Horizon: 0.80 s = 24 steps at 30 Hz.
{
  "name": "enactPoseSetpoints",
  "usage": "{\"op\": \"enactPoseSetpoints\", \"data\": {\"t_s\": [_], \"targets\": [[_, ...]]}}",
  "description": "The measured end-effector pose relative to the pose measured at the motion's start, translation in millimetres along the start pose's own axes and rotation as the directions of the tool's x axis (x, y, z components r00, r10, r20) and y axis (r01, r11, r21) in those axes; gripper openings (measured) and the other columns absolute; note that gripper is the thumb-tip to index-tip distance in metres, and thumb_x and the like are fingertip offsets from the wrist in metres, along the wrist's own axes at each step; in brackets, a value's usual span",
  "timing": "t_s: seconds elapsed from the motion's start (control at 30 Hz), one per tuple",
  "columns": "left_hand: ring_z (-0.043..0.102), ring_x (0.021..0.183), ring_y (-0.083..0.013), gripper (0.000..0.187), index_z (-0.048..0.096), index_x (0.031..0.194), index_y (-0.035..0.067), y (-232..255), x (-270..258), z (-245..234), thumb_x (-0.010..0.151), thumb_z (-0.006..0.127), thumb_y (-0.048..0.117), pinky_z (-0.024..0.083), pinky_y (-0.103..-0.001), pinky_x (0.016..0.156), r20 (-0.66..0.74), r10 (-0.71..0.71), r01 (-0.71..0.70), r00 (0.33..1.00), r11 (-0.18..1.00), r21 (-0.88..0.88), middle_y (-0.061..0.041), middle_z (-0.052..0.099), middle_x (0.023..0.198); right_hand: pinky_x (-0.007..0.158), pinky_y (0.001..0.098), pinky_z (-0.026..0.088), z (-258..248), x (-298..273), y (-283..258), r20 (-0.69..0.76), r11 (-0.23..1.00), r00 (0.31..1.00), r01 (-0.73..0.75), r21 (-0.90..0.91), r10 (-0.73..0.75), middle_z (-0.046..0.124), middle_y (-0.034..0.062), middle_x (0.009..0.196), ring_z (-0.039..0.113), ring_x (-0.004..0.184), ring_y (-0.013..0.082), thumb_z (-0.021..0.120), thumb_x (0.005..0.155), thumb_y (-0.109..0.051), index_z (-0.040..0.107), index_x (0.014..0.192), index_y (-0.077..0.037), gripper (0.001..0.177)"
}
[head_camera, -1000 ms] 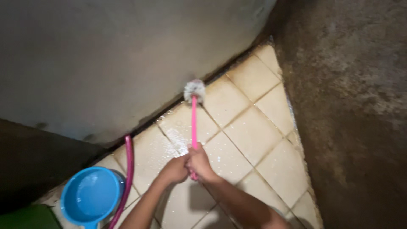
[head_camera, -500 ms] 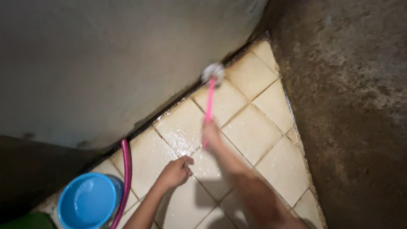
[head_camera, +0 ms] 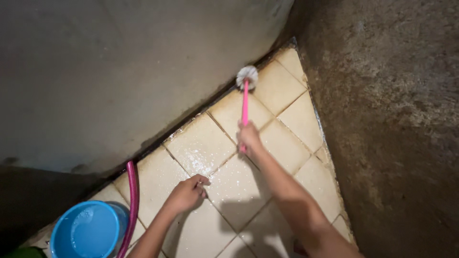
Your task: The person cleans the bathroom floor by applying liquid from a bottle, rinsing with water from a small blue bucket, and scrubbing the tiles and grout with a long-handled brush.
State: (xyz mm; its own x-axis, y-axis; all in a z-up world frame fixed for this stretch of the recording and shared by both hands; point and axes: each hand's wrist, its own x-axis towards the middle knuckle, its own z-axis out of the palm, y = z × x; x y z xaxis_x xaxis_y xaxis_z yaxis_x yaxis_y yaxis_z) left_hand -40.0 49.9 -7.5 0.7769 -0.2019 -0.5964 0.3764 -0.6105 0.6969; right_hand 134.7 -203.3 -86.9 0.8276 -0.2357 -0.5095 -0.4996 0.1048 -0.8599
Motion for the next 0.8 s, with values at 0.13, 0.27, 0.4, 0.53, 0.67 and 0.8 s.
{"op": "enactPoseSetpoints", "data": {"t_s": [0.13,0.27,0.4,0.53,0.67,0.8], "targets": [[0.076,0.086,-0.0169,0.030,0.071,0.116,0.012,11,9,-10,0.097,0.048,0.016,0.056,-0.031,0.084,-0.020,0.071,-0.071,0.997,0.997,-0.013,-0.005,0.079,0.084,0.077,0.0392,0.048,29,-71,68,0.086,0.958,0.989,0.140,-0.249,-0.123,0.062,0.0067,0.102,0.059,0.092,0.0215,0.044,0.105,-0.039,0.051,0.129,-0.013,0.035],[0.077,0.084,-0.0175,0.029,0.069,0.118,0.014,8,14,-18,0.096,0.049,0.013,0.057,-0.032,0.082,-0.075,0.045,-0.054,0.996,0.991,-0.126,-0.005,0.078,0.082,0.084,0.0422,0.047,1,-5,33,0.007,0.996,0.998,0.056,-0.075,-0.055,0.063,0.0115,0.108,0.059,0.100,0.0253,0.045,0.105,-0.039,0.049,0.133,-0.011,0.040],[0.075,0.083,-0.0178,0.028,0.072,0.114,0.012,12,13,-6,0.103,0.049,0.021,0.057,-0.031,0.081,-0.060,0.032,-0.039,0.998,0.993,-0.115,-0.006,0.077,0.080,0.091,0.0451,0.047,-6,12,31,0.026,0.999,0.999,0.041,-0.029,-0.040,0.063,0.0163,0.115,0.058,0.108,0.0291,0.045,0.105,-0.039,0.048,0.137,-0.008,0.045],[0.074,0.081,-0.0151,0.032,0.071,0.119,0.015,29,23,-17,0.096,0.049,0.014,0.056,-0.030,0.081,-0.051,0.029,-0.033,0.998,0.996,-0.087,-0.004,0.077,0.080,0.098,0.0480,0.046,33,-51,104,0.139,0.886,0.973,0.225,-0.405,-0.184,0.064,0.0211,0.122,0.058,0.116,0.0329,0.046,0.104,-0.040,0.047,0.141,-0.006,0.050],[0.071,0.079,-0.0154,0.039,0.072,0.121,0.016,31,10,-23,0.092,0.047,0.009,0.056,-0.031,0.079,-0.075,-0.003,-0.005,0.997,0.994,-0.107,-0.003,0.075,0.081,0.087,0.0490,0.043,-7,37,59,-0.024,0.980,0.990,0.133,-0.148,-0.138,0.060,0.0174,0.119,0.052,0.107,0.0314,0.040,0.107,-0.040,0.043,0.137,-0.006,0.045],[0.071,0.078,-0.0156,0.034,0.074,0.119,0.015,37,-2,-17,0.097,0.047,0.015,0.056,-0.030,0.078,-0.035,-0.087,0.082,0.996,0.989,-0.120,-0.004,0.075,0.080,0.072,0.0450,0.040,-30,87,-18,-0.016,0.998,1.000,0.024,0.062,-0.023,0.056,0.0113,0.101,0.049,0.089,0.0263,0.039,0.107,-0.036,0.046,0.122,-0.009,0.032]]}}
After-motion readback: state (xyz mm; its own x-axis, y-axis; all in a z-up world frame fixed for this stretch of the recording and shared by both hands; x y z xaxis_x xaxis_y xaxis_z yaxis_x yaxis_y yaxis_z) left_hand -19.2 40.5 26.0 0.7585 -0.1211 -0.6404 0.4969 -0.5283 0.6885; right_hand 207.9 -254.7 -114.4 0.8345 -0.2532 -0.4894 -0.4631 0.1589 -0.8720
